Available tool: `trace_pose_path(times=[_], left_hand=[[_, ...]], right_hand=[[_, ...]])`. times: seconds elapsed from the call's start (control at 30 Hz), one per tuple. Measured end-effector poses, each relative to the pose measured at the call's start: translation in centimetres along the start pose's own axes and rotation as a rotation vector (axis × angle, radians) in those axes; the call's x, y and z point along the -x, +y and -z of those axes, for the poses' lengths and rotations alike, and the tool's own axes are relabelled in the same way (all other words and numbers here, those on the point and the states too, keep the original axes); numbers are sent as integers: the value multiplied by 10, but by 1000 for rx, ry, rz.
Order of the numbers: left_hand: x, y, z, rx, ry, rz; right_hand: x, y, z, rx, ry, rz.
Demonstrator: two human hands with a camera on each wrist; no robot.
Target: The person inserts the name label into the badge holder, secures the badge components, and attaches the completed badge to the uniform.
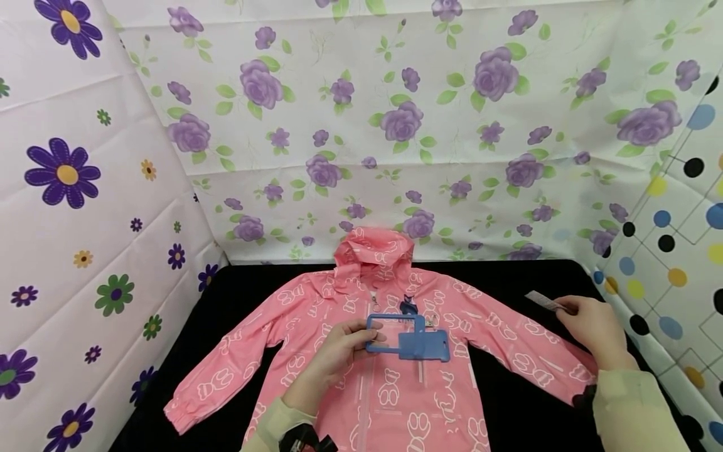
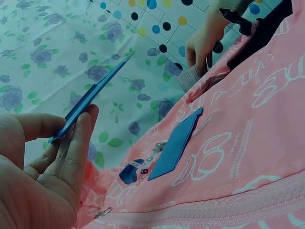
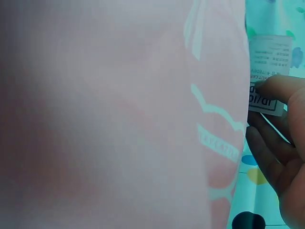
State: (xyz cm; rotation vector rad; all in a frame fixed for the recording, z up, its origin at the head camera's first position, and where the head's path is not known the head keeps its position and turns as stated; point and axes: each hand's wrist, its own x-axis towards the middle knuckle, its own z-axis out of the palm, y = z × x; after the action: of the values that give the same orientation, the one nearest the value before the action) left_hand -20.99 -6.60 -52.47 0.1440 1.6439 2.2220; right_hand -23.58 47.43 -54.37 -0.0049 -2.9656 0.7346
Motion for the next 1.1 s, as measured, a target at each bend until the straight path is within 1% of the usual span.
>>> trace_pose_path(times=[0.13,0.23,0.33,0.43,0.57,0.6,0.67,0.73,0.8,0.83,0.9,0.97,1.03,1.1], left_hand=[[1,1,1,-10,-4,-6],[2,1,1,-14,-8,-10],[2,1,0,-19,-4,-2],[1,1,0,-24,6,12],[2,2,0,-23,12,22],[2,2,0,-23,12,21],[3,3,0,-23,9,17],[3,3,0,-29,6,7],[3,4,0,-37,4,-1],[3,4,0,-42,3,-6],[2,4,0,-50,0,-12],[2,4,0,-50,-3,-16],[3,3,0,-51,-10,-21],[5,2,1,-46,-9,-16]], right_hand=[[5,-6,-3,-45,29,-25],[9,-10,-5,-74,45,-60],[12,-13,-6,-92,82,-97],[14,-17,-5,-114,96,-133],[18,-27,-4,-173,117,-175],[20,-31,-5,-208,129,-191],[22,-41,-6,-330,143,-210],[26,-54,-7,-516,152,-215],[28,-67,-8,-728,153,-209],[29,-74,-9,-813,151,-200],[32,-89,-12,-931,164,-182],[34,-103,-15,-955,176,-172],[37,-117,-20,-914,185,-157],[40,-132,-24,-872,175,-135]])
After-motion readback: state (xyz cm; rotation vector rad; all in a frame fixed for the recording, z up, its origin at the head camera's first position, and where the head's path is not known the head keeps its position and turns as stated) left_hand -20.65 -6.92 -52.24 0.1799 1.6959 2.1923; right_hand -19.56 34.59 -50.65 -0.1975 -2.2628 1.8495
